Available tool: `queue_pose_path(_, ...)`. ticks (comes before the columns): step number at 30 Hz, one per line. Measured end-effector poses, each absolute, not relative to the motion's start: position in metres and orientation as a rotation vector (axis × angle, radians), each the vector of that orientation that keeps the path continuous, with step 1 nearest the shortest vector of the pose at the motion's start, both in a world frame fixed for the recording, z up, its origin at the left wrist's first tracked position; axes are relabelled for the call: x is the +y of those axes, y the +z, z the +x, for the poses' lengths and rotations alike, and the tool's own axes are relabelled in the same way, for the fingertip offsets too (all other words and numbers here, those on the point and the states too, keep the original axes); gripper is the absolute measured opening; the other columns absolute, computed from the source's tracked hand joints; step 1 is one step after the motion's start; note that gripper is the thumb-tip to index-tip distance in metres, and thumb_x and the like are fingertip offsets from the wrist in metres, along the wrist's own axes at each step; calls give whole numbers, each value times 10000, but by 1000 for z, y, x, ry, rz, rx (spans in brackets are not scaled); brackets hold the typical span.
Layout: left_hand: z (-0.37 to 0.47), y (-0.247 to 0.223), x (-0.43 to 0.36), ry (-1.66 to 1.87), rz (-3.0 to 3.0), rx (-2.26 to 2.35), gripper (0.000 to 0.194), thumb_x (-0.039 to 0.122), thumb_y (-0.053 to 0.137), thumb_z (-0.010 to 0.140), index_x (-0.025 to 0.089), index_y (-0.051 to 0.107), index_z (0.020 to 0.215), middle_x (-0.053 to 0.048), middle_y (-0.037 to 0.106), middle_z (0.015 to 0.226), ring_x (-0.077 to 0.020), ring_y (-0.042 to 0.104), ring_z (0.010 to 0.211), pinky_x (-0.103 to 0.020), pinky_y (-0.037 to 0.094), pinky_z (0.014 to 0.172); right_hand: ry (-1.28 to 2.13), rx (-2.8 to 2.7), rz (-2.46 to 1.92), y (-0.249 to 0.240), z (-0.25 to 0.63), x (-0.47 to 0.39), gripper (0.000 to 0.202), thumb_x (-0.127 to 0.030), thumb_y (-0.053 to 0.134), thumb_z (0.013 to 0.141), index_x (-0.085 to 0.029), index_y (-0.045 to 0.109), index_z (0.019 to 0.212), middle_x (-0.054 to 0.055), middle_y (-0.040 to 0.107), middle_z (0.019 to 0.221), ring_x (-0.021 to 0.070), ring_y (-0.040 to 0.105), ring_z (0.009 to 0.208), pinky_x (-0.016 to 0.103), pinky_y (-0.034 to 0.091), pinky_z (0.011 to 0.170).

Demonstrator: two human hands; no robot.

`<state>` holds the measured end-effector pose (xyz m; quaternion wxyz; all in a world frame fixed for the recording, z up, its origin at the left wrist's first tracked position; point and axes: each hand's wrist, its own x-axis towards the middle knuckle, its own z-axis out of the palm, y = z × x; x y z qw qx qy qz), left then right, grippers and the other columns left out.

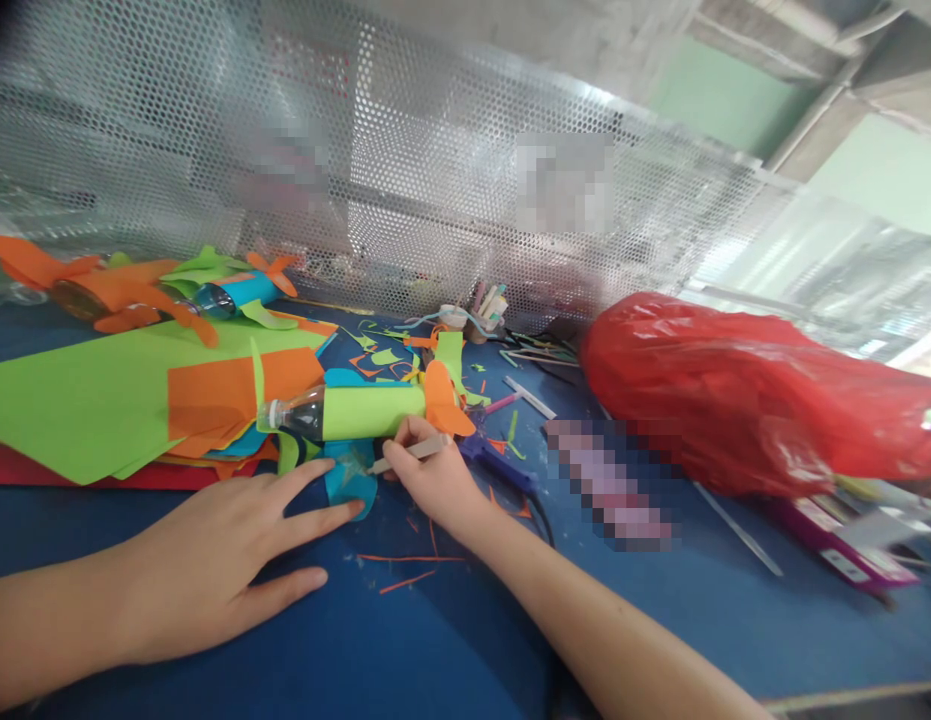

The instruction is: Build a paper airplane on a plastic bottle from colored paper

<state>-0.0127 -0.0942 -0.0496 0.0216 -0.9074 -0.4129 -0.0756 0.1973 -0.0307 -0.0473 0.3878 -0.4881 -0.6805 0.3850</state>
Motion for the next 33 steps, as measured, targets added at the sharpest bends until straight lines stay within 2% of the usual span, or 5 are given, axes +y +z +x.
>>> queue_pose_path(14,-14,-53,-94,-315,-2807,-1282,455,527,421,933,390,492,1362,-157,496,1404,-348,666,972,-530,550,783,967,-1722,-1244,-48,198,-30,223,-230,545,792,-230,414,612,-83,475,494,136,612,527,229,424,512)
queue_pose_path(21,-15,-52,-93,-254,-2837,-1257,470,526,365,953,372,465,1385,-197,481,1408,-354,660,995,-534,544,789,975,-1727,-1230,-49,198,-29,224,-215,544,782,-230,412,601,-79,486,499,139,612,526,234,419,507)
queue_pose_path(28,-14,-53,-93,-305,-2816,-1286,454,523,417,936,385,493,1362,-160,490,1409,-354,660,992,-530,548,792,981,-1729,-1226,-48,199,-29,226,-209,530,786,-235,408,597,-79,473,482,145,614,533,241,414,509)
queue_pose_path(33,-13,-53,-93,-298,-2824,-1285,461,533,395,939,385,489,1365,-173,490,1408,-358,659,992,-542,541,790,976,-1730,-1230,-49,199,-29,223,-204,534,783,-235,414,598,-79,471,479,146,609,537,243,411,512)
